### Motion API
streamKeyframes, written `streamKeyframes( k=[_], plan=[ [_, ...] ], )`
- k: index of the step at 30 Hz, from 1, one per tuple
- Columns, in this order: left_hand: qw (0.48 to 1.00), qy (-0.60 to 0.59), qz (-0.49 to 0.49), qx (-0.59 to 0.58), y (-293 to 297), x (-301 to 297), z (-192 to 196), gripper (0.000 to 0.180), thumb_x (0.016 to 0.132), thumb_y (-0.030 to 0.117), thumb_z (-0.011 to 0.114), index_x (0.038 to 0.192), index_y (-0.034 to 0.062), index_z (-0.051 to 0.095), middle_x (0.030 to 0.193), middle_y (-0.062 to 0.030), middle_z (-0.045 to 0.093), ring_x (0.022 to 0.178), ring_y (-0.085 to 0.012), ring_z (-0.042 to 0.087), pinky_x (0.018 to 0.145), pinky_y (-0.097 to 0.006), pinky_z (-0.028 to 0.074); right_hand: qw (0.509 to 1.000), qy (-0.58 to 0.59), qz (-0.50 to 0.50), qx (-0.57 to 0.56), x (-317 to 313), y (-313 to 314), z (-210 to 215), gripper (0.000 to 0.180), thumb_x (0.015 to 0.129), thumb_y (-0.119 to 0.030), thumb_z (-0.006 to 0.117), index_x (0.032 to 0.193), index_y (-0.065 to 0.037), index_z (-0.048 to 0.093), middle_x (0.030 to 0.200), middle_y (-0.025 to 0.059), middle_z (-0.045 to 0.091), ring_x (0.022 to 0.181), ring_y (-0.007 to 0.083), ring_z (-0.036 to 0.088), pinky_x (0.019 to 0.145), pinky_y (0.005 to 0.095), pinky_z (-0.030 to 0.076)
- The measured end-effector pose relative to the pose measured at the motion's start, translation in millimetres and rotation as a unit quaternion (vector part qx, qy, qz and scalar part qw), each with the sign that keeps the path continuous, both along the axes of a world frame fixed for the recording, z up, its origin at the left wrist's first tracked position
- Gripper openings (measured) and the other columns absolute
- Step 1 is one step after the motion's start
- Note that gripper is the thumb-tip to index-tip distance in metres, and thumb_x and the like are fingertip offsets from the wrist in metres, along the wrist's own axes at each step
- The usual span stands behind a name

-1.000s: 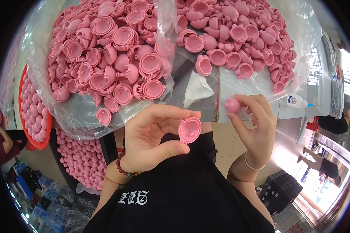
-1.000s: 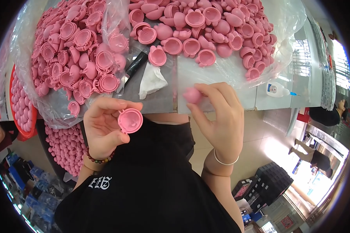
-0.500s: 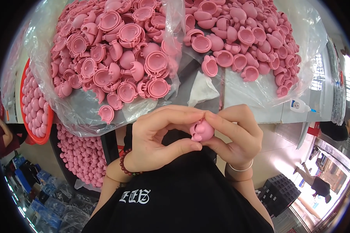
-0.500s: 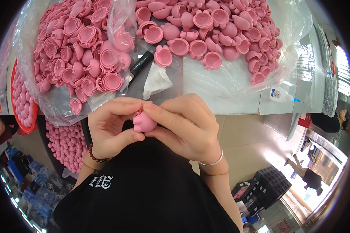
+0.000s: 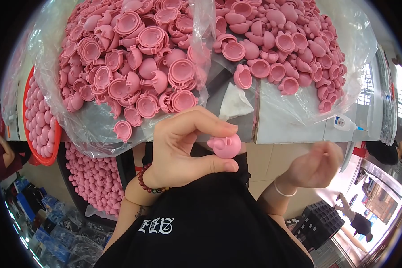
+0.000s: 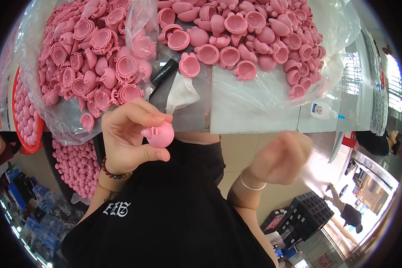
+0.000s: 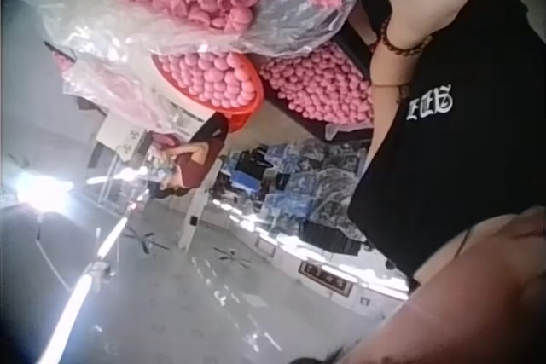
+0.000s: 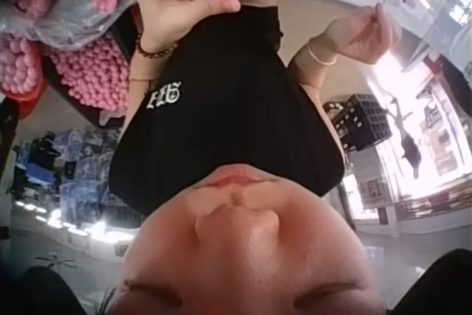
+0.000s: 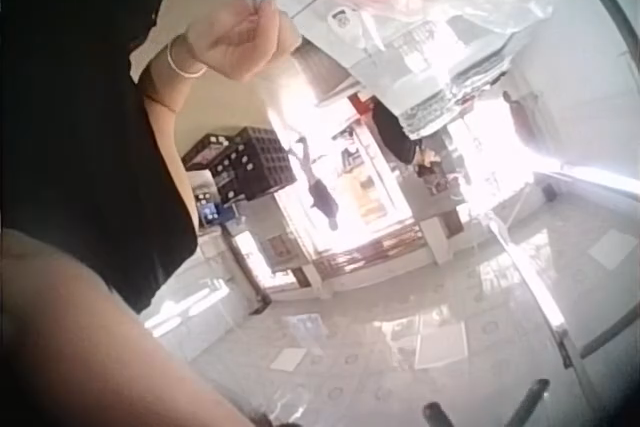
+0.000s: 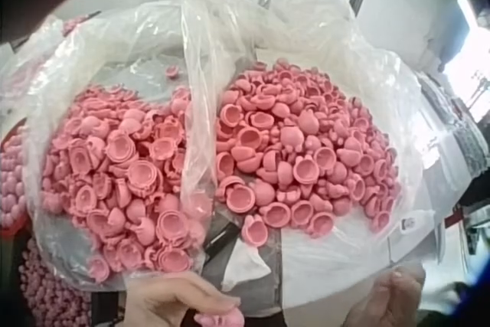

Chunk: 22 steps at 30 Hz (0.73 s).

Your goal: Assembling small pink plastic components by applying adhesive and joining two parts together at a factory workbench.

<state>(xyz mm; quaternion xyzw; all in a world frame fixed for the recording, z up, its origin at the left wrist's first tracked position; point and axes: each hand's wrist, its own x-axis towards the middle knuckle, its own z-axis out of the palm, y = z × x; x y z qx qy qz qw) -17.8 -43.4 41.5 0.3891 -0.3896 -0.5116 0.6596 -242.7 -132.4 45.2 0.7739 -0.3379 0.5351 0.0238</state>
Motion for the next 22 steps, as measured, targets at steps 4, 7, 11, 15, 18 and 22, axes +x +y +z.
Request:
streamKeyframes(
  k=[4, 7, 11, 15, 18, 22],
  plan=[
    [1.0, -0.009, 0.001, -0.029, -1.1, 0.8, -2.4, 0.04, 0.052, -0.005, 0.075, 0.088, -0.0019, 0.058, 0.091, -0.011, 0.057, 0.082, -0.0156, 0.056, 0.075, -0.026, 0.044, 0.971, -0.09, -0.222, -0.028, -37.1, -26.9, 0.7, 0.023, 0.072, -0.007, 0.057, 0.09, 0.006, 0.05, 0.076, 0.0119, 0.053, 0.068, 0.0181, 0.049, 0.063, 0.0255, 0.04],
    [0.999, 0.028, -0.016, -0.016, -3.4, -0.2, 1.3, 0.042, 0.049, 0.005, 0.079, 0.084, -0.0002, 0.058, 0.087, -0.0117, 0.056, 0.08, -0.017, 0.056, 0.07, -0.026, 0.045, 0.951, -0.177, -0.254, 0.007, -74.8, -56.7, -9.8, 0.026, 0.074, -0.009, 0.058, 0.092, 0.007, 0.05, 0.08, 0.0098, 0.055, 0.07, 0.0156, 0.05, 0.065, 0.0241, 0.041],
    [0.993, 0.112, -0.034, -0.019, -3.6, -1.0, 3.8, 0.049, 0.048, 0.022, 0.082, 0.084, 0.003, 0.055, 0.089, -0.0122, 0.053, 0.077, -0.0175, 0.055, 0.063, -0.024, 0.046, 0.926, -0.108, -0.256, 0.255, -85.5, -71.9, -14.8, 0.029, 0.077, -0.01, 0.057, 0.099, 0.008, 0.048, 0.088, 0.0114, 0.057, 0.077, 0.0143, 0.053, 0.07, 0.0232, 0.042],
    [0.959, 0.252, -0.107, -0.065, 0.1, 3.4, -10.3, 0.046, 0.054, 0.007, 0.078, 0.092, 0.0006, 0.053, 0.098, -0.0121, 0.053, 0.089, -0.0187, 0.054, 0.079, -0.03, 0.044, 0.927, -0.138, -0.227, 0.265, -71.4, -69.2, -7.3, 0.031, 0.079, -0.011, 0.053, 0.102, 0.009, 0.046, 0.089, 0.0166, 0.056, 0.078, 0.0171, 0.054, 0.068, 0.0254, 0.044],
    [0.95, 0.279, -0.126, -0.069, 0.8, 3.8, -9.5, 0.05, 0.056, 0.002, 0.076, 0.097, 0.0023, 0.048, 0.098, -0.0127, 0.054, 0.091, -0.0205, 0.055, 0.081, -0.031, 0.043, 0.933, -0.299, -0.059, 0.189, -28.4, -42.1, 1.2, 0.032, 0.082, -0.015, 0.049, 0.104, 0.008, 0.045, 0.089, 0.018, 0.056, 0.077, 0.0211, 0.055, 0.063, 0.0267, 0.046],
    [0.948, 0.282, -0.127, -0.072, 2.0, 2.0, -10.2, 0.052, 0.058, 0.0, 0.074, 0.1, 0.0035, 0.044, 0.1, -0.0153, 0.055, 0.096, -0.0243, 0.054, 0.084, -0.033, 0.041, 0.819, -0.214, 0.371, 0.383, 2.1, -13.0, 1.0, 0.045, 0.081, -0.031, 0.049, 0.107, 0.005, 0.043, 0.11, 0.0236, 0.047, 0.088, 0.0282, 0.054, 0.078, 0.0345, 0.045]
  ],
)
